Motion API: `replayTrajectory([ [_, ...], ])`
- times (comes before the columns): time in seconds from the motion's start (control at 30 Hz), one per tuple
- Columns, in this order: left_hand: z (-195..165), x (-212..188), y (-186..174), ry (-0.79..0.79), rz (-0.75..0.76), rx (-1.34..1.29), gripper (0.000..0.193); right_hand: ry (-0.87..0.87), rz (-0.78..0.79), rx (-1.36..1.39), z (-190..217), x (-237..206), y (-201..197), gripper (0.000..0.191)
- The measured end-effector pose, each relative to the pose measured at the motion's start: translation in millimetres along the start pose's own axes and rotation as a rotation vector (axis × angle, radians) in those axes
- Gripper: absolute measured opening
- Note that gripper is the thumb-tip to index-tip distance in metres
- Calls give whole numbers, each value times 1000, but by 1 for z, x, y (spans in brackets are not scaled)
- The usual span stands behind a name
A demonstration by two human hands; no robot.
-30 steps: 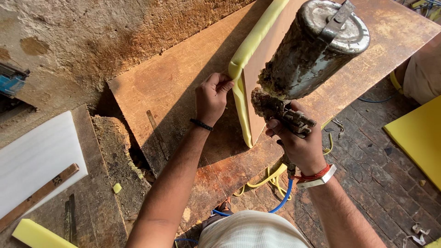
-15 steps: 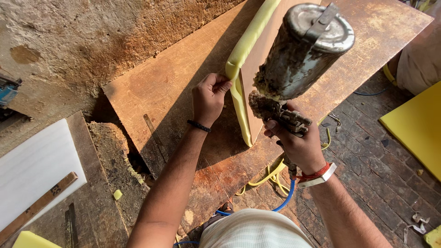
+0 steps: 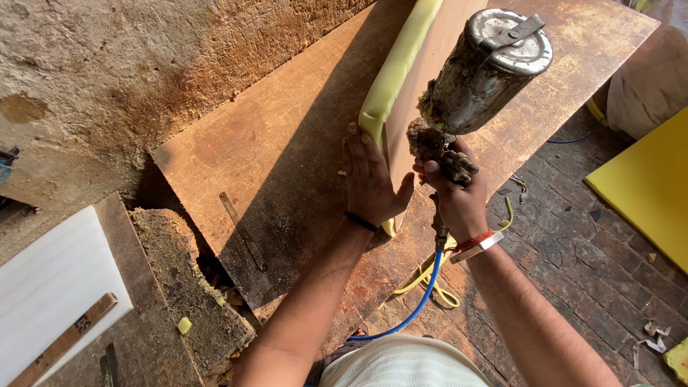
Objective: The person applies a yellow foam strip along the edge of a large board, trims the excess with a metal blade, and uses a pneumatic spray gun to apply sealant along the seam. The person repeatedly trims and sprays to ensure the foam adheres and the edge is sealed.
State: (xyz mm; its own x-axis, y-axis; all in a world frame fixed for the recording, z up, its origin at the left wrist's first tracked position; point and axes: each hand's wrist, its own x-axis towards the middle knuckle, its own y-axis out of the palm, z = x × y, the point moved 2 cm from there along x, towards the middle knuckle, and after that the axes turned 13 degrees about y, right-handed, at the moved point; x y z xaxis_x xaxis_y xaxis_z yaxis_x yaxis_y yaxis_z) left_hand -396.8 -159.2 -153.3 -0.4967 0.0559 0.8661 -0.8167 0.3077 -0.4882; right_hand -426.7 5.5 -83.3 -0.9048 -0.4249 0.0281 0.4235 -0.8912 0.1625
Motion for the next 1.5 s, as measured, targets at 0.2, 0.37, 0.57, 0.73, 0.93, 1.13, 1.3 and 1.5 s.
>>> replayTrajectory([
  [0.2,8,-5,21,18,82,97,125,-12,77,1,-8,6,-10,48],
  [0.37,16,-14,9,13,101,-37,118,35,22,-14,-12,6,-17,50],
  [0.57,18,-22,-7,-95,82,-193,118,82,8,11,-19,1,-25,50],
  [0.73,11,-4,11,-11,20,122,125,102,3,36,-21,-5,-29,50],
  [0.93,11,-3,3,-167,99,-117,124,81,15,29,-21,-5,-30,46],
  [1.13,34,30,-39,-189,-252,-397,65,127,-3,48,-20,-11,-37,47],
  [1.3,46,105,-27,26,-255,-284,58,106,19,117,-17,-11,-36,50],
  [1.5,24,108,-16,106,-233,-99,47,123,-26,65,-20,-13,-40,53],
])
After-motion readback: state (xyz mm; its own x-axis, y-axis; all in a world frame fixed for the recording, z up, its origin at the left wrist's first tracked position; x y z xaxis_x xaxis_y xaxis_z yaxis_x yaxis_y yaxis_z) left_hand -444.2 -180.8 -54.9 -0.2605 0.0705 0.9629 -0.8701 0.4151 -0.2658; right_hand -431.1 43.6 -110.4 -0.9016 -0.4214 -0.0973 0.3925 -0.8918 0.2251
